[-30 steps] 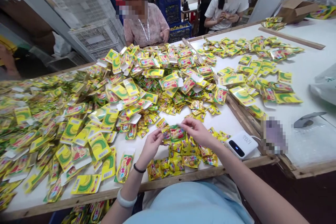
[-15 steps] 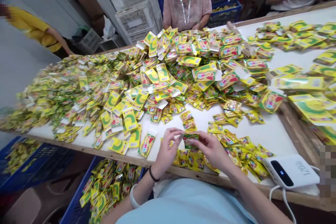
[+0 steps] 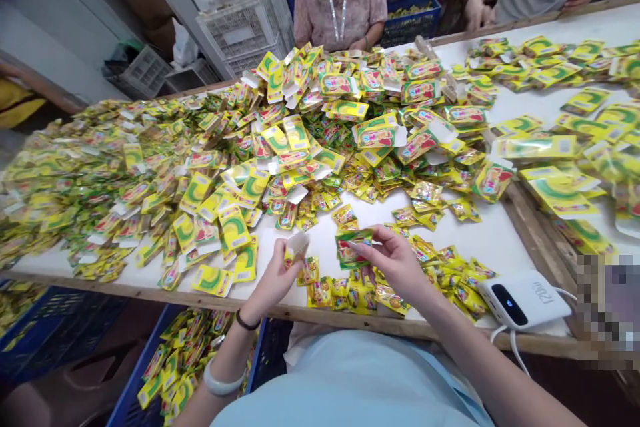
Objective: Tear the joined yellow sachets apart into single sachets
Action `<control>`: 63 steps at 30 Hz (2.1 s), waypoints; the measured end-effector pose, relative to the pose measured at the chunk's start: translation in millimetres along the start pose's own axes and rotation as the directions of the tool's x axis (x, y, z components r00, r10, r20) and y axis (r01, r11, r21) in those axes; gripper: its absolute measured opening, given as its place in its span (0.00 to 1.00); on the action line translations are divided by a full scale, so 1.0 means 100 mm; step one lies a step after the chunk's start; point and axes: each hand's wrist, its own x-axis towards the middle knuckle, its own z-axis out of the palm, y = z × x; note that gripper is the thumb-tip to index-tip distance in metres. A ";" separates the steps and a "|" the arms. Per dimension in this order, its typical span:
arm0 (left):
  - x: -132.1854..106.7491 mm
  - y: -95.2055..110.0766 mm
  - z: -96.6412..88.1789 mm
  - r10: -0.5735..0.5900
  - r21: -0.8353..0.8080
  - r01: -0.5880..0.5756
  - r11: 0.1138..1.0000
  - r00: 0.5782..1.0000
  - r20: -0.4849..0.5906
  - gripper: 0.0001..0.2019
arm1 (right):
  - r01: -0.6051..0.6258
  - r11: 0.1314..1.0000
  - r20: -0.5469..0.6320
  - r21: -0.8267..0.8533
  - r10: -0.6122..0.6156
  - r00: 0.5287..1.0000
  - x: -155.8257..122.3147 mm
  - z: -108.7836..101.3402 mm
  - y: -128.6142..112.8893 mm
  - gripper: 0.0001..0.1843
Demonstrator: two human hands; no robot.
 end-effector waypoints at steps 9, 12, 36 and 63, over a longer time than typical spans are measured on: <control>-0.01 0.46 0.37 0.037 -0.358 0.109 0.927 0.925 0.378 0.21 | 0.547 0.711 0.252 -0.443 -0.487 0.836 0.01 0.08 -0.27 0.06; -0.03 0.39 0.38 0.032 -0.358 0.127 0.925 0.912 0.408 0.23 | 0.572 0.655 0.299 -0.493 -0.490 0.819 -0.02 0.01 -0.24 0.08; -0.10 0.46 0.55 0.120 -0.417 0.153 0.896 0.821 0.558 0.39 | 0.401 0.701 0.380 -0.590 -0.197 0.904 -0.34 -0.08 -0.24 0.09; 1.72 0.05 0.86 0.483 0.339 -0.499 0.798 0.865 0.135 0.24 | -0.249 0.108 -0.266 -0.963 -0.557 0.787 1.23 -1.32 0.06 0.24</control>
